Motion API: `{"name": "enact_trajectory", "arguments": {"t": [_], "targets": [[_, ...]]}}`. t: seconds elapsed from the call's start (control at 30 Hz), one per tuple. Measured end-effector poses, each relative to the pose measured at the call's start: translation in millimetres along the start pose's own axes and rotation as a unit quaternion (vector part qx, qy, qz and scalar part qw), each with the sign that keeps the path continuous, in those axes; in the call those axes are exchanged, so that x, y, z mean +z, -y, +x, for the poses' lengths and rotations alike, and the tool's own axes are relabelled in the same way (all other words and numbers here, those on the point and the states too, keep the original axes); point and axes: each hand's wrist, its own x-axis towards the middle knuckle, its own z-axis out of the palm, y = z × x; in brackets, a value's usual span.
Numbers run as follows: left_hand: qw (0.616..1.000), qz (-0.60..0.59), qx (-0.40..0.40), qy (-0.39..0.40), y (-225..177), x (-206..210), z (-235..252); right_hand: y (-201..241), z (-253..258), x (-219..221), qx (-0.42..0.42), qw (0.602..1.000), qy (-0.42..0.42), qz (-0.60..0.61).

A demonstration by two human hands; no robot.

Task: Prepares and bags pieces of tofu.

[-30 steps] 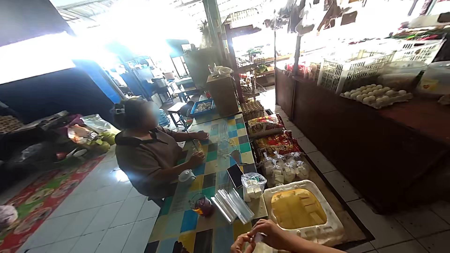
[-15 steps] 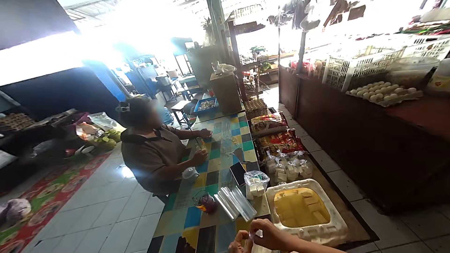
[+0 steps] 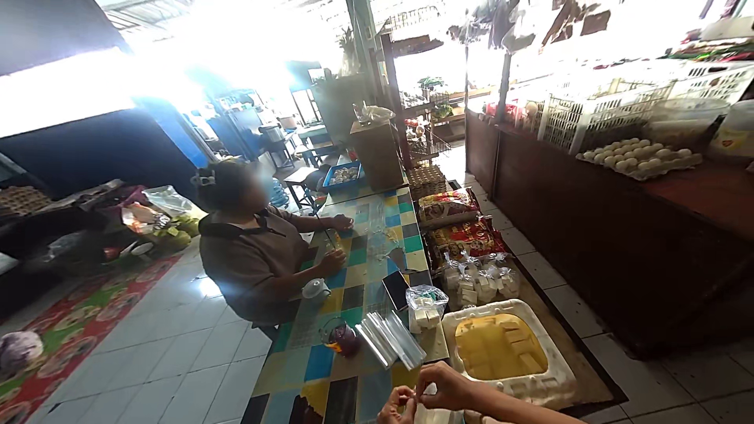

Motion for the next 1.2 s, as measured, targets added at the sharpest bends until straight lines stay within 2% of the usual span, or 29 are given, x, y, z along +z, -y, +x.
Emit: {"name": "enact_trajectory", "arguments": {"t": [0.13, 0.23, 0.47, 0.57, 0.7, 0.9, 1.07, 1.13, 1.2], "targets": [[1.0, -0.007, -0.02, 0.006, -4.6, -2.4, -0.5, 7.8, 3.3, -2.4, 0.037, 0.998, 0.022, -0.037], [0.999, -0.004, -0.04, 0.016, -8.8, -4.3, -3.8, 3.7, 1.3, 7.7, 0.022, 0.997, -0.017, -0.068], [0.997, -0.041, -0.063, 0.012, -6.2, -0.4, -7.5, 12.0, 0.1, 17.7, 0.123, 0.99, -0.059, -0.037], [0.994, -0.059, -0.087, -0.021, -3.8, 2.0, -8.0, 7.4, -0.1, 14.8, 0.096, 0.994, -0.048, 0.009], [0.994, -0.049, -0.092, -0.032, -1.7, 2.1, -7.3, 14.2, -1.1, -5.8, 0.068, 0.995, 0.048, 0.047], [0.997, -0.03, -0.076, -0.001, -7.5, -0.1, -7.0, 1.0, -4.7, 9.9, -0.018, 0.999, -0.038, -0.018], [0.997, -0.011, -0.07, 0.036, -16.7, -4.8, -6.4, 15.5, -11.2, 19.5, 0.068, 0.993, -0.044, -0.087], [0.993, -0.06, -0.09, 0.046, -13.9, -3.9, -4.4, 19.9, -12.6, 22.2, 0.076, 0.991, -0.06, -0.094], [0.984, -0.108, -0.113, 0.089, -6.1, -5.1, -1.6, 22.4, -16.1, 24.8, 0.072, 0.989, -0.076, -0.1]]}}
